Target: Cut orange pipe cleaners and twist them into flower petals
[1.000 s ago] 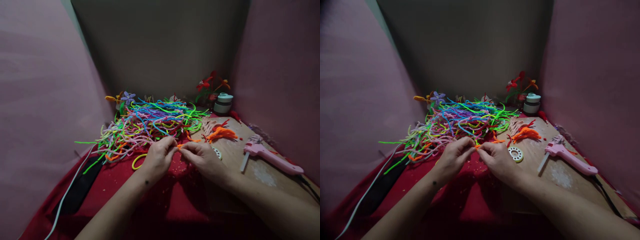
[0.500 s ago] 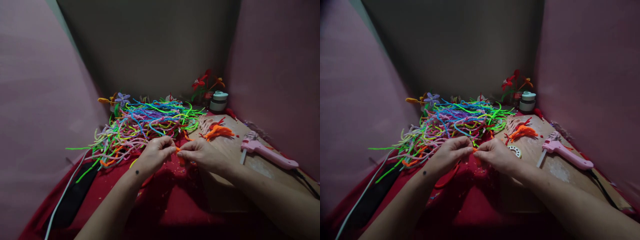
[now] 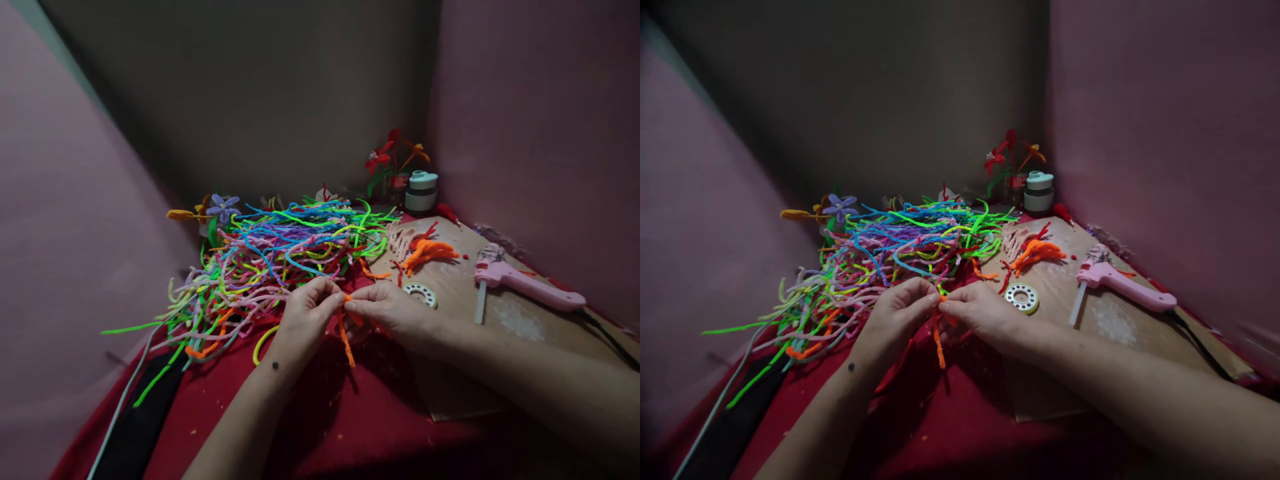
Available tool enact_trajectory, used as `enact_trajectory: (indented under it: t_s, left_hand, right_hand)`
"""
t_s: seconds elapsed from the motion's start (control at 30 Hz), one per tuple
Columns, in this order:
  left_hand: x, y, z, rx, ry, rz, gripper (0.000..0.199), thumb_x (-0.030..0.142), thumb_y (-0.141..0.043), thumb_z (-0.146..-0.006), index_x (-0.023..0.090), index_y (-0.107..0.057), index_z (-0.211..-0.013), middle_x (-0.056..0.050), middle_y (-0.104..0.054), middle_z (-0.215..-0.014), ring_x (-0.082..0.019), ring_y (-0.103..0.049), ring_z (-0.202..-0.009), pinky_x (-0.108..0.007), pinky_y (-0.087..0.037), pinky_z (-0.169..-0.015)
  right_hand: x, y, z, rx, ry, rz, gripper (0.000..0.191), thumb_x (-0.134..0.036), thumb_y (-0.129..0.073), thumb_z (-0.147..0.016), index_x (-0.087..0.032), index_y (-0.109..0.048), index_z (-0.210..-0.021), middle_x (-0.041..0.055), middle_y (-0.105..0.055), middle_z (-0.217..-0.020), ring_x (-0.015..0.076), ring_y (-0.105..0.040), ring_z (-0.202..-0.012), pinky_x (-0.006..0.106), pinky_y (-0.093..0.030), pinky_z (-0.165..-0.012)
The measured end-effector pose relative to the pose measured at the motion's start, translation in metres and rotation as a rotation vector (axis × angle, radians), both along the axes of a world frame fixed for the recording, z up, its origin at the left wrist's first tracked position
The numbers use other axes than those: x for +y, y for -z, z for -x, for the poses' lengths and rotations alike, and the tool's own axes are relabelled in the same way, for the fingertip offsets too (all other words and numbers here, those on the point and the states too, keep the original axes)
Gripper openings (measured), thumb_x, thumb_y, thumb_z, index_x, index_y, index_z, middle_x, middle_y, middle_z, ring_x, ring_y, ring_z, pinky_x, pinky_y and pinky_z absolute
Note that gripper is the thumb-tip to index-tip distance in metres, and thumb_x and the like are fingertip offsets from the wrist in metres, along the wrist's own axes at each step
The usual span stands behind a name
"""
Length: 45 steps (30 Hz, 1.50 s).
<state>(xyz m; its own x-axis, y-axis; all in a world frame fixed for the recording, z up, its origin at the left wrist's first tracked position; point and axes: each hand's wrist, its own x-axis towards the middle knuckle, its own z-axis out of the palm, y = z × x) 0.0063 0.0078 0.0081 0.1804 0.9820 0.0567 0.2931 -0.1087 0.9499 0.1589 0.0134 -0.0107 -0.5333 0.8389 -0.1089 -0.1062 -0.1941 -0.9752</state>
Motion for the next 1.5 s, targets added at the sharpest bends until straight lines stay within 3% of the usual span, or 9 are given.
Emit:
enact_trajectory:
  t_s: [0.27,0.43,0.53,0.8,0.87,1.0,1.07,1.27,1.5]
  left_hand:
    - [-0.005,-0.002,-0.004,-0.024,-0.066,-0.076,0.011,0.024,-0.057,-0.075,0.015,-0.055,-0.069,0.003,-0.052,-0.061,-0.008,-0.045,-0.056,-0.019,-0.036,-0.054]
    - [-0.004,0.002,0.001,-0.209,0.022,0.144,0.019,0.032,-0.061,-0.075,0.014,-0.06,-0.082,0.002,-0.054,-0.056,-0.006,-0.04,-0.046,-0.018,-0.027,-0.044]
    - [-0.003,0.007,0.002,-0.206,-0.024,0.171,0.024,0.036,-0.062,-0.074,0.012,-0.062,-0.074,0.002,-0.052,-0.052,-0.005,-0.037,-0.044,-0.019,-0.025,-0.043]
    - [-0.004,0.013,-0.005,0.196,-0.253,-0.451,0.018,0.026,-0.059,-0.076,0.015,-0.063,-0.062,-0.001,-0.059,-0.063,-0.011,-0.052,-0.061,-0.023,-0.039,-0.061]
    - [-0.004,0.01,-0.005,0.125,-0.218,-0.383,0.017,0.027,-0.06,-0.075,0.015,-0.063,-0.064,0.0,-0.058,-0.063,-0.01,-0.05,-0.058,-0.022,-0.038,-0.058]
    - [-0.005,0.004,-0.003,-0.216,-0.036,0.054,0.02,0.034,-0.061,-0.075,0.016,-0.064,-0.085,0.004,-0.053,-0.055,-0.006,-0.039,-0.043,-0.02,-0.029,-0.042]
    - [-0.005,0.002,-0.003,-0.252,-0.021,0.126,0.02,0.034,-0.061,-0.075,0.014,-0.062,-0.077,0.005,-0.048,-0.049,-0.005,-0.038,-0.041,-0.019,-0.027,-0.041]
    - [-0.007,0.004,-0.005,-0.196,-0.134,0.062,0.018,0.03,-0.062,-0.074,0.013,-0.06,-0.067,0.005,-0.046,-0.048,-0.004,-0.036,-0.043,-0.017,-0.027,-0.043]
    - [-0.007,0.003,-0.008,-0.014,-0.153,-0.082,0.017,0.029,-0.06,-0.074,0.014,-0.061,-0.066,0.002,-0.052,-0.056,-0.008,-0.043,-0.052,-0.02,-0.034,-0.048]
  right_hand:
    - [-0.001,0.006,0.001,0.112,-0.094,0.198,0.027,-0.037,-0.061,-0.075,-0.011,-0.056,-0.069,0.0036,-0.062,-0.059,0.0103,-0.057,-0.046,0.024,-0.048,-0.05]
    - [-0.003,0.0,0.002,0.095,-0.08,0.194,0.022,-0.032,-0.059,-0.077,-0.012,-0.057,-0.07,-0.0012,-0.056,-0.051,0.007,-0.05,-0.038,0.018,-0.043,-0.039]
    - [-0.004,0.0,0.003,0.087,-0.09,0.241,0.02,-0.03,-0.055,-0.079,-0.011,-0.058,-0.073,-0.0016,-0.055,-0.05,0.007,-0.05,-0.037,0.018,-0.044,-0.038]
    - [-0.003,0.009,0.007,-0.008,-0.038,0.195,0.028,-0.039,-0.055,-0.079,-0.014,-0.055,-0.07,-0.0027,-0.054,-0.044,0.0067,-0.045,-0.031,0.016,-0.036,-0.029]
    - [-0.004,0.008,0.006,-0.012,-0.03,0.201,0.027,-0.039,-0.054,-0.081,-0.014,-0.055,-0.07,-0.0035,-0.052,-0.043,0.0063,-0.043,-0.03,0.016,-0.035,-0.029]
    - [-0.008,0.004,0.004,-0.035,-0.03,0.171,0.026,-0.037,-0.052,-0.082,-0.014,-0.055,-0.07,-0.0048,-0.049,-0.042,0.0057,-0.041,-0.029,0.016,-0.034,-0.029]
    - [-0.009,0.003,0.004,-0.021,-0.061,0.169,0.026,-0.037,-0.053,-0.081,-0.014,-0.055,-0.07,-0.0052,-0.049,-0.043,0.0055,-0.041,-0.03,0.016,-0.035,-0.03]
    - [-0.009,0.005,0.002,0.169,-0.042,0.173,0.034,-0.043,-0.057,-0.077,-0.009,-0.061,-0.073,0.008,-0.066,-0.064,0.0109,-0.059,-0.05,0.024,-0.049,-0.051]
    - [-0.004,0.01,-0.001,0.18,-0.04,0.219,0.026,-0.034,-0.065,-0.073,-0.008,-0.065,-0.076,0.01,-0.068,-0.069,0.0131,-0.062,-0.053,0.026,-0.049,-0.055]
